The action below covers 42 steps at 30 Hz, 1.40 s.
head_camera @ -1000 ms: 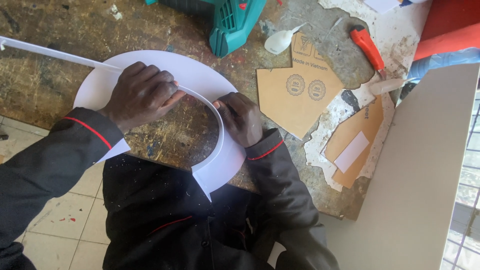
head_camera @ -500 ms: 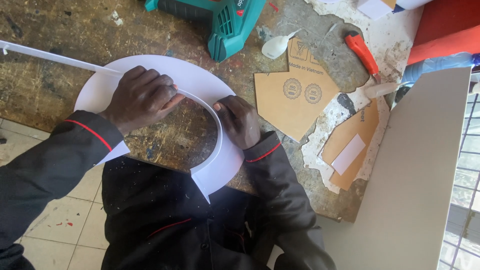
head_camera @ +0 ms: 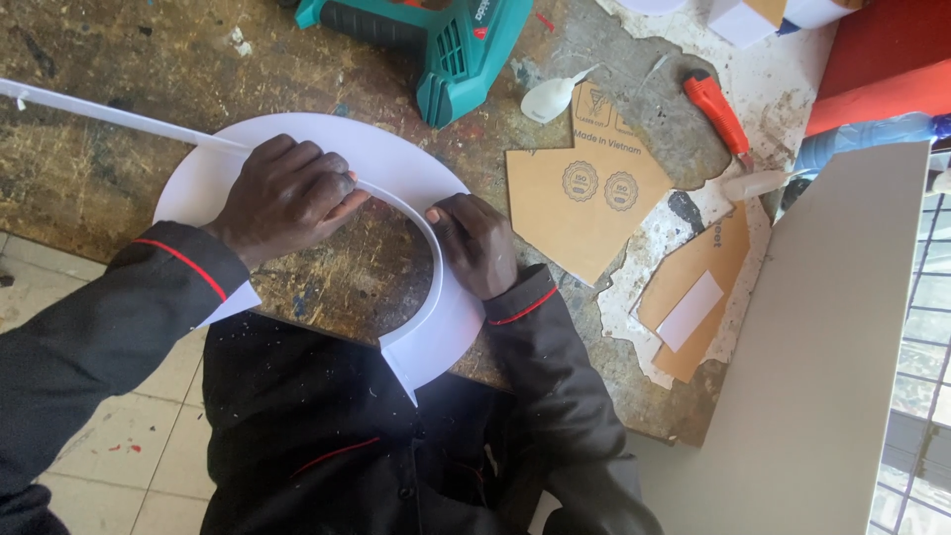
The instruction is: The person is attaching a white plastic border strip to a curved sign element using glue and a heat gun to bond and shape the material.
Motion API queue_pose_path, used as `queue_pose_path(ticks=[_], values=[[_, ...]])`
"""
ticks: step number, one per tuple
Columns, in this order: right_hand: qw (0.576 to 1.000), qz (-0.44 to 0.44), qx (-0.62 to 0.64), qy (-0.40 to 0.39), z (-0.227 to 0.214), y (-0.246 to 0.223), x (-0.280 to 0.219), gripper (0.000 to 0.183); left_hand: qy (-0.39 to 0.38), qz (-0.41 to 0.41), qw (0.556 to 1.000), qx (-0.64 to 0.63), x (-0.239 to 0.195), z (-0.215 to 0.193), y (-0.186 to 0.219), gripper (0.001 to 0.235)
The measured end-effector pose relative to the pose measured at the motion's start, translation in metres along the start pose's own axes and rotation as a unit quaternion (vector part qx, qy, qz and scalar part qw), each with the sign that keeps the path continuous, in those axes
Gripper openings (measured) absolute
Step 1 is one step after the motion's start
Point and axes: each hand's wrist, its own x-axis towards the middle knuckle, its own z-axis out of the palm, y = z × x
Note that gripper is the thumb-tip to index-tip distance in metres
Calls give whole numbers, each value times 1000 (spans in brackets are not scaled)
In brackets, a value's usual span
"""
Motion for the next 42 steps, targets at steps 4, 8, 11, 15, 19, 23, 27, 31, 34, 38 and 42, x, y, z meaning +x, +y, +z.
queue_pose_path(ticks=[4, 8, 11, 15, 19, 23, 27, 31, 34, 38, 42], values=[[1000, 3, 3, 0, 1, -1, 1, 31, 4, 3, 1000, 2, 4, -4, 1, 35], [1000, -1, 2, 3, 0, -1, 1, 31, 5, 5, 1000, 0, 5, -5, 1, 34], [1000, -3, 1, 1, 0, -2, 1, 33, 8, 3, 1000, -3, 4, -4, 1, 34], [1000, -3, 4, 2, 1, -1, 0, 32, 13, 0, 1000, -2, 1, -1, 2, 35], [1000, -3, 7, 7, 1, 0, -1, 32, 11, 1, 1000, -4, 1, -1, 1, 35], [1000, -7, 23, 4, -2, -3, 2, 30, 19, 3, 1000, 4, 4, -2, 1, 34], [999, -13, 32, -7, -14, -2, 7, 25, 29, -3, 1000, 0, 9, -8, 6, 33], [998, -1, -36, 54, -56, 19, 4, 23, 33, 6, 999, 1, 6, -5, 3, 34], [987, 14, -85, 136, -84, 37, 2, 15, 32, 1, 999, 5, 7, -6, 4, 33], [968, 20, -128, 217, -107, 48, 0, 20, 24, -1, 1000, 19, 6, -8, 4, 33], [943, 73, -298, 133, -119, 56, -4, 20, 27, -12, 999, 15, 6, -4, 5, 34]])
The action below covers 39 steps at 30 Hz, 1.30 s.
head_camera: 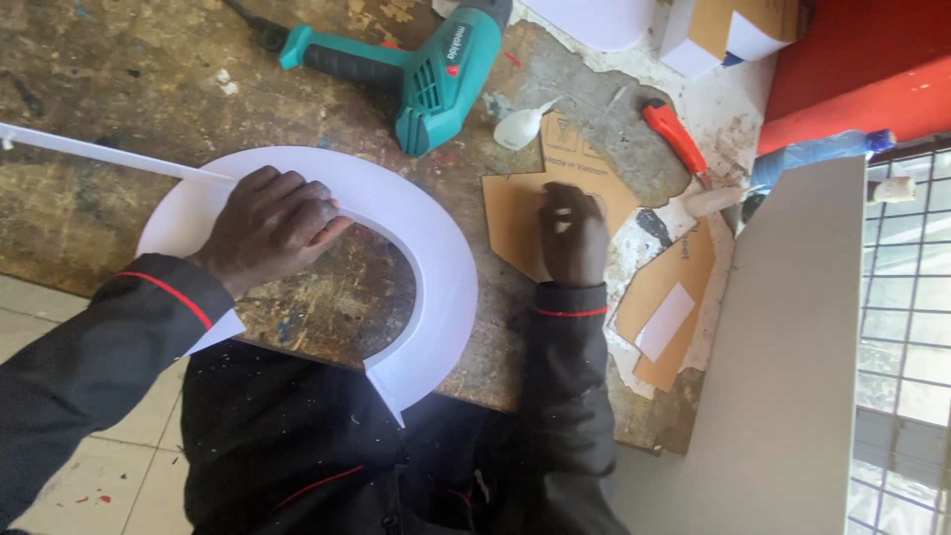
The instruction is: The person is attaching a white plastic border strip to a curved sign element using glue and a heat gun to bond and shape the material.
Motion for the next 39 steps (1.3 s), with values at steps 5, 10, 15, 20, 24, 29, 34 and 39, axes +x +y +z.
queue_pose_path(ticks=[5, 10, 15, 20, 24, 29, 34, 39], values=[[1000, 9, -2, -4, 13, 14, -7, 24, -12, 5, 1000, 8, -4, 4, -4, 36], [999, 35, 1, -15, 10, 13, -7, 26, -13, 6, 1000, 13, -3, 2, -1, 35], [999, 26, -13, -37, 9, 13, -7, 17, -17, -4, 1000, 10, -5, 1, 0, 36], [998, 7, -58, 0, 28, 21, -13, 14, -23, 4, 1000, 5, -4, 0, -1, 34], [996, -7, -90, 27, 41, 29, -13, 12, -24, 9, 1000, 3, -6, 2, -4, 36], [995, -30, -86, 39, 48, 37, -15, 10, -10, 2, 1000, -1, -9, 6, -4, 37], [992, -100, 45, 62, 32, -41, -15, 19, 3, 12, 1000, 4, -5, 10, -3, 35], [954, -232, 180, -57, 65, -91, -41, 37, -1, 18, 1000, 4, -8, 11, -5, 33]])
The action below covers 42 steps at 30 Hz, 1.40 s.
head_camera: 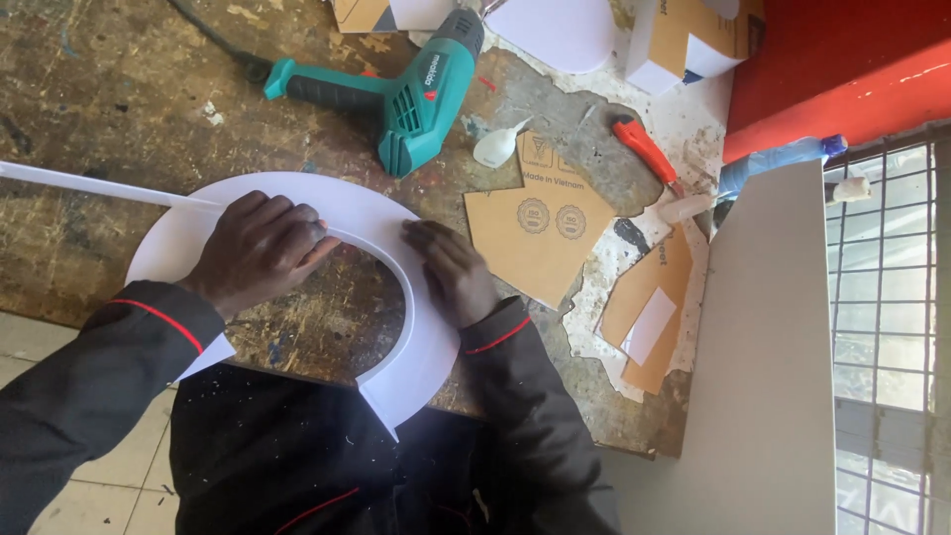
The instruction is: The person is attaching a white plastic border strip to a curved sign element using glue and a heat gun to bond and shape the material.
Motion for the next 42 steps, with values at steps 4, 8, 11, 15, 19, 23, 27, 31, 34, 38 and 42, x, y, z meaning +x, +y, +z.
queue_pose_path(ticks=[4, 8, 11, 15, 19, 23, 27, 31, 34, 38, 42], values=[[999, 6, -7, -34, 1, -10, 4, 44, -11, -4, 1000, -6, 0, -2, 1, 34], [999, 37, -27, -27, 8, -12, 4, 43, -2, -4, 1000, -17, 10, -10, 1, 31], [997, 45, -64, -23, 12, -12, -1, 41, 0, 6, 1000, -18, 7, -6, -1, 30], [996, 49, -70, -13, 16, -10, -4, 43, -2, 4, 1000, -19, 5, -3, -1, 32], [997, 48, -55, -26, 10, -18, 1, 44, -12, -1, 1000, -24, 8, -5, -1, 34], [998, 48, -28, -22, 15, -14, -7, 44, -12, 10, 999, -30, 10, -8, -1, 31], [997, 56, -49, -7, 20, -18, -10, 43, -16, 28, 999, -35, 10, -7, -5, 35], [995, 74, -60, 2, 27, -26, -19, 44, -35, 44, 997, -58, 15, -9, -14, 33], [992, 98, -83, 11, 29, -41, -22, 40, -44, 58, 994, -80, 17, -6, -22, 36], [986, 141, -90, 9, 38, -52, -33, 38, -50, 99, 991, -80, 7, 9, -34, 38], [982, 173, -74, 0, 37, -60, -33, 42, -54, 105, 990, -82, 7, 7, -35, 39]])
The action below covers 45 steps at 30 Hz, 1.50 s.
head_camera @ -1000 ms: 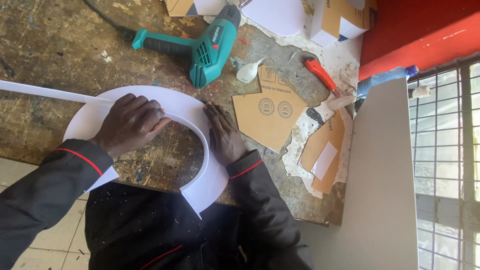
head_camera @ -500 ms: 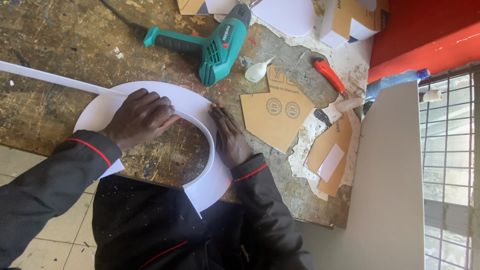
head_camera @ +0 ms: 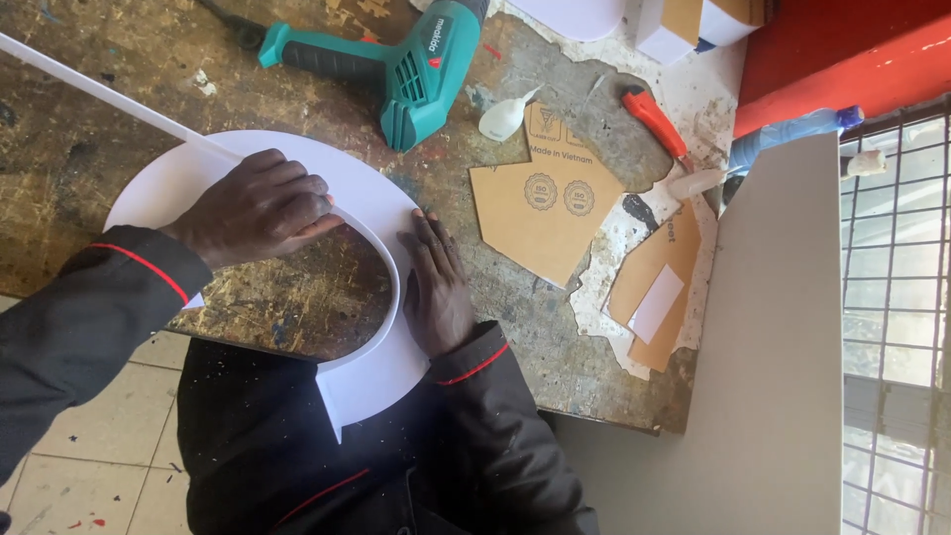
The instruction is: The person is attaching a white plastic border strip to a curved sign element using glue and a heat gun to bond and shape the material.
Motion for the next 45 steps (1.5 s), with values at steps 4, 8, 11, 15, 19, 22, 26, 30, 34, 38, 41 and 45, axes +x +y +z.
queue_pose_path(ticks=[4, 8, 11, 15, 19, 22, 26, 30, 34, 38, 41, 45], values=[[1000, 4, -1, -12, -10, -4, 7, 43, -6, -3, 1000, 9, 0, 0, 1, 39], [996, 2, 87, -4, -22, 13, 31, 27, 7, -5, 1000, 9, -3, 3, 1, 38], [984, 9, 179, -16, -24, 17, 57, 28, 11, -7, 1000, 10, -3, 5, 2, 37], [956, -16, 285, -67, -8, 14, 85, 40, 19, -10, 1000, -1, -6, 14, -1, 38], [949, -19, 301, -87, -6, 7, 97, 30, 28, -10, 1000, -4, -2, 9, 1, 39], [951, -22, 294, -91, -3, 10, 96, 27, 19, -13, 999, -24, 5, -1, 3, 37], [944, -19, 306, -118, -5, 11, 102, 26, 15, -22, 999, -30, 9, -12, 6, 33], [942, 19, 301, -150, -10, 9, 102, 30, -2, -33, 998, -43, 0, -5, 4, 34], [941, 24, 298, -159, -11, 10, 102, 31, -11, -42, 997, -63, 5, -21, 3, 34], [944, 22, 291, -157, -14, 5, 102, 34, -53, -54, 997, 9, -2, -36, -7, 33], [945, 17, 290, -153, -15, 5, 101, 33, -65, -79, 991, 87, -24, -32, -17, 44], [941, 5, 303, -154, -18, 2, 103, 31, -55, -90, 986, 127, -38, -27, -11, 45]])
